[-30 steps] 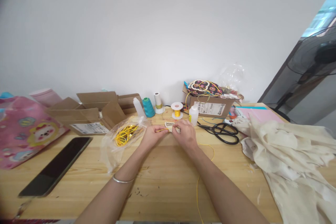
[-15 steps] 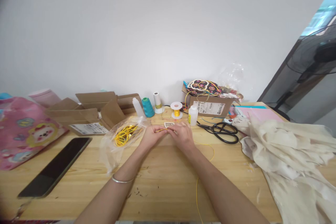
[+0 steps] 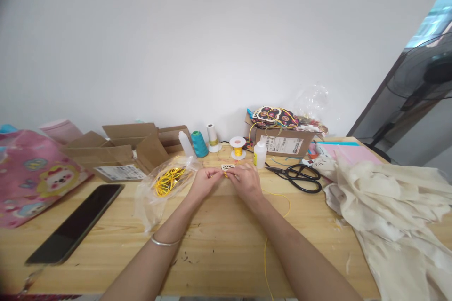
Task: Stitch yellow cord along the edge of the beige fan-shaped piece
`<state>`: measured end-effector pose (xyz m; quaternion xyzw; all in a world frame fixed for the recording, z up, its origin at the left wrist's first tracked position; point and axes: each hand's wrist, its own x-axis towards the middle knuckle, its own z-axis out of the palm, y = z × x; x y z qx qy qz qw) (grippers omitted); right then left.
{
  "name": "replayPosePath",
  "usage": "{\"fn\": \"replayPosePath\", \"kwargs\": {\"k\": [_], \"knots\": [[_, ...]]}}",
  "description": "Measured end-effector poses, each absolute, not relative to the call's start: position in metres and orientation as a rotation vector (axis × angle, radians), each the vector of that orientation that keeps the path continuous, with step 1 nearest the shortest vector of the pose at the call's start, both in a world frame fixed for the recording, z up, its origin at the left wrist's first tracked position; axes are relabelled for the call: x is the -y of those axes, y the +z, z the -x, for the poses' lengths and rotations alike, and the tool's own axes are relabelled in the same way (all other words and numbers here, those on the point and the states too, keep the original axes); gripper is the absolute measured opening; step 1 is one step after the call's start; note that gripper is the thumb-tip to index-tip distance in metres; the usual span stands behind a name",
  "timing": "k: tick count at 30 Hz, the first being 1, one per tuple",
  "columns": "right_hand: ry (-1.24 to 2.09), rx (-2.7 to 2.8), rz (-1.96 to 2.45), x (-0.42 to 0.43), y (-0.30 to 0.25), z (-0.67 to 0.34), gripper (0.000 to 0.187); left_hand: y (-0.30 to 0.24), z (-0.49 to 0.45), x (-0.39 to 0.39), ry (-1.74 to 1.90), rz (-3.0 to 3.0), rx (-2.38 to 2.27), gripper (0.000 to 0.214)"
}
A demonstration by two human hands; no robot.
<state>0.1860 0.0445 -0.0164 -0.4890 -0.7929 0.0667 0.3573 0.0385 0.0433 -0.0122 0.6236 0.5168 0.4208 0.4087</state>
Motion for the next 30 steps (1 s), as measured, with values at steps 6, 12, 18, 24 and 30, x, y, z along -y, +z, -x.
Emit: {"fn": "replayPosePath", "kwargs": {"k": [6, 12, 18, 24, 30], "knots": [[0.177, 2.022, 1.247, -0.0446, -0.0145, -0.1858, 0.016, -0.0084, -0.0398, -0.0419, 1.077, -1.598, -1.311, 0.024], [0.154, 1.986, 1.227, -0.0446, -0.0146, -0.1848, 0.015, -0.0104, -0.0387, -0.0428, 1.143, -1.617, -1.368, 0.022], [0.220, 1.969, 1.253, -0.0439, -0.0146, -0.1850, 0.014, -0.0164, -0.0361, -0.0467, 1.187, -1.646, -1.376, 0.020], [0.333, 1.921, 1.280, -0.0427, -0.0149, -0.1847, 0.013, -0.0176, -0.0384, -0.0452, 1.104, -1.620, -1.316, 0.023], [0.330, 1.924, 1.259, -0.0434, -0.0154, -0.1842, 0.013, -0.0163, -0.0408, -0.0439, 1.120, -1.570, -1.291, 0.022]]}}
